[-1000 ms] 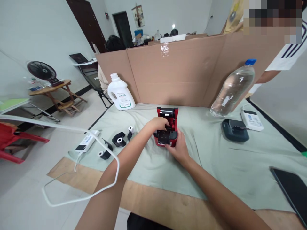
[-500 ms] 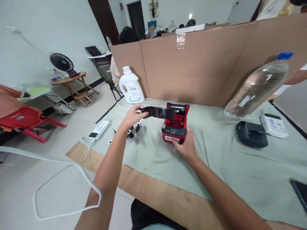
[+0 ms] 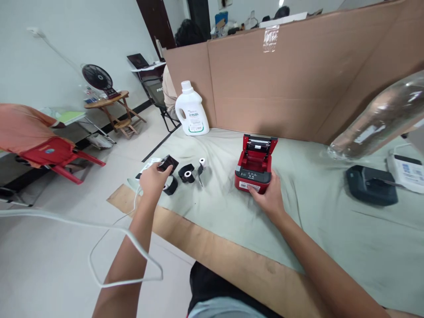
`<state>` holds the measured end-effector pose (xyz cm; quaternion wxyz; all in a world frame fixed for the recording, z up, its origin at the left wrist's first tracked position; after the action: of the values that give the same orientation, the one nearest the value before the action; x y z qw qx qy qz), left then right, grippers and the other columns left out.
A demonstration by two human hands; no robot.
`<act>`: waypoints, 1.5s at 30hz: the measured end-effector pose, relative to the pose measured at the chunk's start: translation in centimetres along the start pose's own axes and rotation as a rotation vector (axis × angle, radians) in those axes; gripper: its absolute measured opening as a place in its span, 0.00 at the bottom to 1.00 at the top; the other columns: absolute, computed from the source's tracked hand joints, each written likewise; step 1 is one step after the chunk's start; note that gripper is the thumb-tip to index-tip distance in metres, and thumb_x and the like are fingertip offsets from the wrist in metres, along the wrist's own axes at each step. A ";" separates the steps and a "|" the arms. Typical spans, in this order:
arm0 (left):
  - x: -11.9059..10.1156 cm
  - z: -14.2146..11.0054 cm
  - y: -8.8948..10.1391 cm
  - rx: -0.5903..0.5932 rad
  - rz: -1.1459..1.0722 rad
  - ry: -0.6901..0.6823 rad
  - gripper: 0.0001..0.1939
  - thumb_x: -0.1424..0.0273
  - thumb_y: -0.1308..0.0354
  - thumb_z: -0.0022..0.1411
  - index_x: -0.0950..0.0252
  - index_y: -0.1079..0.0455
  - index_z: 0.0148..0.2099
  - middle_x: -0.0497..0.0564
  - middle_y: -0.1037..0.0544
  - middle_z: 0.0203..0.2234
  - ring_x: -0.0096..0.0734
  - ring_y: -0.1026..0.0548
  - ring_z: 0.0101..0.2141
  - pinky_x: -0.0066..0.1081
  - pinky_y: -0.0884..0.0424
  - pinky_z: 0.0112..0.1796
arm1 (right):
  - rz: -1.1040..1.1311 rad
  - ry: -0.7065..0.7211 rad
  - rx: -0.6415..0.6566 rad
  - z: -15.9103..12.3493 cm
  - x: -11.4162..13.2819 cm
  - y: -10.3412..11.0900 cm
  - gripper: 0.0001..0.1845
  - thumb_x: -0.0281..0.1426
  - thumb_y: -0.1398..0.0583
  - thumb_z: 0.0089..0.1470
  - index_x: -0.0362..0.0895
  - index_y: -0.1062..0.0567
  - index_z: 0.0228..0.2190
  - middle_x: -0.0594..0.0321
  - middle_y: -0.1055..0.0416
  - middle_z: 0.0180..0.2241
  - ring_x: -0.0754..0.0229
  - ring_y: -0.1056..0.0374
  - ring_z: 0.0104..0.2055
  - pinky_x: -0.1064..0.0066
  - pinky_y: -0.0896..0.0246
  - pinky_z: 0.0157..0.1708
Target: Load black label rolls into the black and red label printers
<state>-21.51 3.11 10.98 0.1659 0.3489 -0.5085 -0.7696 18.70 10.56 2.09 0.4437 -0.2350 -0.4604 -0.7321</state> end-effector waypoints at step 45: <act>9.1 -5.1 -3.0 0.330 -0.441 -0.159 0.24 0.58 0.39 0.55 0.61 0.25 0.52 0.54 0.20 0.48 0.46 0.25 0.50 0.37 0.29 0.47 | -0.011 -0.020 0.008 -0.1 0.7 0.2 0.43 0.44 0.31 0.49 0.46 0.39 0.61 0.50 0.34 0.57 0.42 0.38 0.59 0.47 0.39 0.58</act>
<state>-23.96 -4.53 3.68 -0.1048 0.4119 -0.5503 -0.7187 18.52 10.16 2.69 0.4359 -0.2379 -0.4692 -0.7302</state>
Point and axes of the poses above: each hand's wrist, its own z-axis towards the middle knuckle, its own y-axis out of the back of the hand, x = y × z, the point moved 1 cm from there along z, towards the middle knuckle
